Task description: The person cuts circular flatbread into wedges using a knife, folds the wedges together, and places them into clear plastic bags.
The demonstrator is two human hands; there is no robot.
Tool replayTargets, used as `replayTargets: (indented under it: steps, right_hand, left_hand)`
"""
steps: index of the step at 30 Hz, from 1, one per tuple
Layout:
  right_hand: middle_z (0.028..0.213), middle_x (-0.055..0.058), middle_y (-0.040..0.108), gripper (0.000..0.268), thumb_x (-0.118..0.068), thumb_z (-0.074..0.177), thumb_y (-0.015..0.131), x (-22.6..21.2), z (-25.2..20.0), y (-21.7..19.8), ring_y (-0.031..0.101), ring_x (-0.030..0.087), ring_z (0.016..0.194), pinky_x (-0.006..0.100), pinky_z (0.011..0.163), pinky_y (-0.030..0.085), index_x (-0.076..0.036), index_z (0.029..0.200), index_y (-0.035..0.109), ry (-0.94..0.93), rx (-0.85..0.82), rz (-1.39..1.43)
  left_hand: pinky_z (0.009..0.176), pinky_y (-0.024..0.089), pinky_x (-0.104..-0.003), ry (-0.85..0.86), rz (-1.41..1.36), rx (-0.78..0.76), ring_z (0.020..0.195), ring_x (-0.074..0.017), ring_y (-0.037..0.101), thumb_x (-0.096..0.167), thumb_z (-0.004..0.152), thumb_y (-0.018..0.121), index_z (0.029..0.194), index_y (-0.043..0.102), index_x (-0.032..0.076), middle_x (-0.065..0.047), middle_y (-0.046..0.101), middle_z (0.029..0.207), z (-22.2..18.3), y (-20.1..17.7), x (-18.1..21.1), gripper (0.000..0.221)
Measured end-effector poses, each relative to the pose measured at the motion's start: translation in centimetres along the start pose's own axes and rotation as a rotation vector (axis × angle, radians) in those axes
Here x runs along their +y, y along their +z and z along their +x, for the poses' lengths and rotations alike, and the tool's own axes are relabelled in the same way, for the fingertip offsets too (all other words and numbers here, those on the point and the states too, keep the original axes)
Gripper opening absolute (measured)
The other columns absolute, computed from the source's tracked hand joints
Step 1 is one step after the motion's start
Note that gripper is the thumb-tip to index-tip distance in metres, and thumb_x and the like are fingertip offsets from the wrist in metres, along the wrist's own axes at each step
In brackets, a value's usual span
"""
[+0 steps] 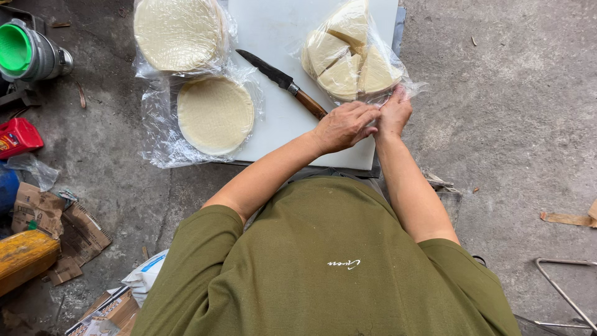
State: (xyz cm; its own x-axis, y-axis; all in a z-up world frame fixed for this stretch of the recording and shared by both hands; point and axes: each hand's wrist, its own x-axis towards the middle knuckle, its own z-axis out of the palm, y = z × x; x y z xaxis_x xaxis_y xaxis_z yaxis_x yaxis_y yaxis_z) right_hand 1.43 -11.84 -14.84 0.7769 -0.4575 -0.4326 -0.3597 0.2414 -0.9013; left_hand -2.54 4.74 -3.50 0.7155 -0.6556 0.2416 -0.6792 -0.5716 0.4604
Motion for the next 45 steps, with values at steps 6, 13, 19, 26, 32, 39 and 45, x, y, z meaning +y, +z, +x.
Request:
replayTargets:
  steps: [6, 13, 19, 26, 32, 39, 45]
  right_hand:
    - [0.099, 0.007, 0.077, 0.038, -0.026, 0.111, 0.047, -4.6, -2.3, 0.5, 0.07, 0.014, 0.086, 0.032, 0.076, 0.057, 0.003, 0.116, 0.07, -0.366, -0.008, -0.176]
    - [0.079, 0.001, 0.066, 0.037, -0.028, 0.114, 0.045, -15.2, -4.4, 3.0, 0.059, 0.008, 0.058, 0.025, 0.045, 0.047, -0.001, 0.113, 0.07, -0.442, -0.238, -0.214]
    - [0.074, -0.001, 0.06, 0.034, -0.024, 0.118, 0.05, -22.3, -6.6, 5.9, 0.05, 0.006, 0.055, 0.025, 0.044, 0.039, 0.003, 0.112, 0.07, -0.457, -0.461, -0.166]
    - [0.069, 0.001, 0.059, 0.028, -0.022, 0.116, 0.054, -28.8, -11.6, 7.4, 0.053, 0.005, 0.051, 0.021, 0.041, 0.042, 0.0, 0.112, 0.071, -0.487, -0.559, -0.494]
    - [0.07, 0.005, 0.061, 0.032, -0.024, 0.117, 0.05, -35.3, -18.0, 5.2, 0.051, 0.008, 0.046, 0.023, 0.036, 0.038, -0.001, 0.107, 0.069, -0.381, -0.659, -0.394]
    - [0.086, 0.006, 0.068, 0.021, -0.018, 0.117, 0.06, -38.8, -23.1, 2.9, 0.061, 0.008, 0.061, 0.021, 0.049, 0.046, 0.0, 0.117, 0.07, -0.197, -0.559, -0.178]
    - [0.092, 0.005, 0.068, 0.028, -0.03, 0.107, 0.066, -36.5, -19.8, -0.6, 0.054, 0.007, 0.058, 0.02, 0.043, 0.04, -0.003, 0.112, 0.073, -0.108, -0.534, -0.392]
  left_hand:
    - [0.125, 0.018, -0.06, -0.1, 0.261, -0.156, 0.155, -0.0328, 0.023, 0.072, 0.097, 0.044, 0.158, 0.038, 0.011, -0.01, 0.024, 0.166, 1.4, -0.9, -2.2, 0.087]
    - [0.129, 0.021, -0.058, -0.179, 0.051, 0.04, 0.16, -0.0365, 0.021, 0.07, 0.106, 0.04, 0.167, 0.024, 0.021, -0.009, 0.014, 0.174, 2.0, -2.6, -4.2, 0.08]
    - [0.137, 0.025, -0.048, -0.126, -0.422, 0.287, 0.166, -0.0345, 0.021, 0.065, 0.112, 0.034, 0.17, 0.017, 0.024, -0.009, 0.009, 0.179, 2.1, -4.8, -4.5, 0.073]
    - [0.139, 0.013, -0.049, -0.25, -0.877, 0.372, 0.17, -0.0309, 0.008, 0.069, 0.111, 0.023, 0.171, 0.012, 0.016, -0.01, 0.006, 0.181, 0.5, -4.0, -4.2, 0.081]
    - [0.129, 0.012, -0.055, -0.84, -2.224, 0.355, 0.159, -0.0356, 0.008, 0.082, 0.097, 0.025, 0.168, 0.008, 0.012, -0.02, 0.01, 0.172, 1.1, -3.0, -7.5, 0.102]
    - [0.124, 0.039, -0.051, 0.097, -2.737, 0.008, 0.144, -0.0341, 0.048, 0.086, 0.099, 0.037, 0.16, 0.033, 0.011, -0.018, 0.045, 0.157, 2.2, -6.5, -3.7, 0.097]
    - [0.123, 0.042, -0.053, -0.039, -2.754, -0.089, 0.144, -0.0364, 0.051, 0.086, 0.09, 0.046, 0.162, 0.036, 0.01, -0.02, 0.047, 0.159, -2.0, -13.0, 1.2, 0.105]
